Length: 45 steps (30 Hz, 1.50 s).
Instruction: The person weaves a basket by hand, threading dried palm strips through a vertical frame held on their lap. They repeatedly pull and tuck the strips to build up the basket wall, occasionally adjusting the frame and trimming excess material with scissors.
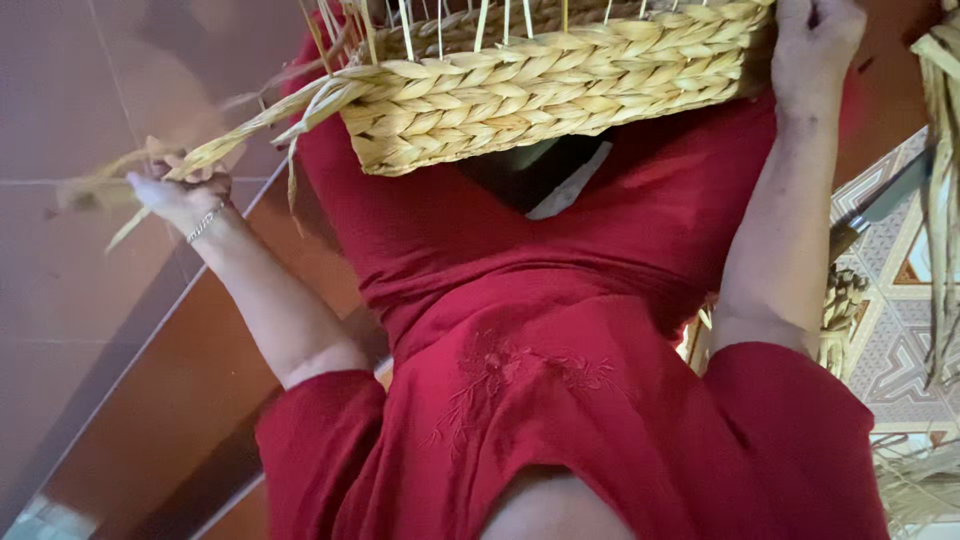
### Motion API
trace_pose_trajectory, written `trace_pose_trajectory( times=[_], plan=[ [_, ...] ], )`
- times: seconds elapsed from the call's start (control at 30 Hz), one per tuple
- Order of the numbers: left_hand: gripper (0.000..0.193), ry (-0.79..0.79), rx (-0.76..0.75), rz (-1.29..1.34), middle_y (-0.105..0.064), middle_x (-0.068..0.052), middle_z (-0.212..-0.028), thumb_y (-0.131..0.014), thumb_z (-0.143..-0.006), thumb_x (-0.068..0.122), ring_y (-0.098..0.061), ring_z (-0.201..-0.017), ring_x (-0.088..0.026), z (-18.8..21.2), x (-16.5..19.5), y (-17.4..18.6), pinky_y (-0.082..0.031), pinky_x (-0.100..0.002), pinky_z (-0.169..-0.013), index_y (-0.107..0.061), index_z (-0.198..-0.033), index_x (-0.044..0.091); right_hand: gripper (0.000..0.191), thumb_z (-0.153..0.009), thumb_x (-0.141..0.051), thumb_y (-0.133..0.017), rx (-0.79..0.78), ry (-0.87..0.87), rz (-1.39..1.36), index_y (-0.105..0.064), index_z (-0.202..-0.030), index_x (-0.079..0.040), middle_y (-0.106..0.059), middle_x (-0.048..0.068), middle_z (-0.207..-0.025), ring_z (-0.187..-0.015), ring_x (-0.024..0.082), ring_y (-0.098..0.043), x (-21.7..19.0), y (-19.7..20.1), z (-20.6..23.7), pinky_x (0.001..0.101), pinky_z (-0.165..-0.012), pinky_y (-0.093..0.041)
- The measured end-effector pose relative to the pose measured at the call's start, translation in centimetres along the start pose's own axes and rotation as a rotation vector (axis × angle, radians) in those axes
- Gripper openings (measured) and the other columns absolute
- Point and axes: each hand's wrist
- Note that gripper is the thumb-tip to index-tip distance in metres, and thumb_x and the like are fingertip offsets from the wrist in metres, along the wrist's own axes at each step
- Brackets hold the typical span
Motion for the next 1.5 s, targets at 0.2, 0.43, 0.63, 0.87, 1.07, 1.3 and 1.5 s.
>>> trace_pose_trajectory(
  times=[0.2,0.43,0.63,0.87,1.07,1.3,1.5],
  plan=[
    [0.09,-0.041,-0.181,0.398,-0.063,-0.017,-0.084,-0.029,-0.085,0.074,-0.063,-0.076,-0.028,0.2,0.3,0.5,-0.061,-0.048,-0.073,-0.062,-0.124,0.0,0.014,-0.112,-0.005,-0.062,-0.009,0.104,-0.053,-0.069,-0.114,0.007,-0.062,-0.001,-0.09,-0.088,0.009,-0.054,-1.4,-1.3,-0.8,0.0293,-0.079,-0.049],
    [0.037,0.005,-0.669,-0.35,-0.065,-0.002,-0.098,-0.071,-0.103,0.029,-0.054,-0.074,-0.008,2.7,-6.3,-4.8,-0.043,-0.022,-0.065,-0.069,-0.125,-0.001,0.02,-0.107,0.001,-0.075,0.381,0.579,0.369,-0.064,-0.124,0.005,-0.065,0.014,-0.116,-0.1,0.023,-0.062,-8.4,-5.3,0.4,0.037,-0.086,-0.053],
    [0.019,-0.075,-0.691,-0.272,-0.075,-0.012,-0.096,-0.068,-0.103,0.021,-0.076,-0.086,-0.019,4.4,-3.2,-7.3,-0.065,-0.032,-0.077,-0.067,-0.104,0.002,0.011,-0.112,0.005,-0.066,-0.238,0.405,-0.294,-0.072,-0.117,-0.003,-0.072,0.013,-0.112,-0.077,0.014,-0.064,-18.6,-15.0,2.5,0.0275,-0.062,-0.054],
    [0.025,-0.402,-0.619,-0.456,-0.077,-0.013,-0.09,-0.058,-0.109,0.027,-0.081,-0.082,-0.02,6.1,-2.5,-6.4,-0.066,-0.035,-0.075,-0.065,-0.096,0.007,0.021,-0.11,-0.005,-0.057,-0.731,0.254,-0.306,-0.064,-0.129,0.001,-0.071,0.016,-0.108,-0.066,0.012,-0.073,-30.3,-24.1,2.1,0.0238,-0.052,-0.056],
    [0.04,-0.143,-0.663,-0.666,-0.071,-0.006,-0.063,-0.045,-0.11,0.039,-0.061,-0.047,-0.012,6.4,-0.6,-6.3,-0.048,-0.028,-0.043,-0.062,-0.092,0.007,0.019,-0.1,0.006,-0.057,-0.859,-0.075,-0.461,-0.057,-0.118,0.002,-0.072,0.014,-0.102,-0.051,0.012,-0.063,-33.4,-27.5,1.2,0.0246,-0.039,-0.048],
    [0.031,-0.645,-1.024,-1.333,-0.057,-0.003,-0.062,-0.061,-0.107,0.034,-0.051,-0.056,-0.016,9.5,5.1,-6.3,-0.039,-0.037,-0.052,-0.078,-0.095,0.012,0.023,-0.099,0.01,-0.057,-0.906,-0.199,-0.587,-0.056,-0.121,0.004,-0.071,0.015,-0.103,-0.05,0.011,-0.058,-32.9,-29.1,0.7,0.0257,-0.04,-0.047],
    [0.014,-1.56,-0.872,-1.287,-0.061,-0.008,-0.074,-0.072,-0.099,0.02,-0.063,-0.076,-0.028,7.2,6.3,-9.5,-0.048,-0.045,-0.072,-0.074,-0.086,0.015,0.026,-0.098,0.006,-0.058,-0.869,-0.248,-0.533,-0.051,-0.123,0.0,-0.069,0.014,-0.094,-0.043,0.009,-0.048,-34.3,-28.9,0.9,0.0258,-0.034,-0.036]
  ],
)
Point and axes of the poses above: each hand's wrist, its own z-axis away from the middle knuckle, its own y-axis out of the back of the hand, x = y × z
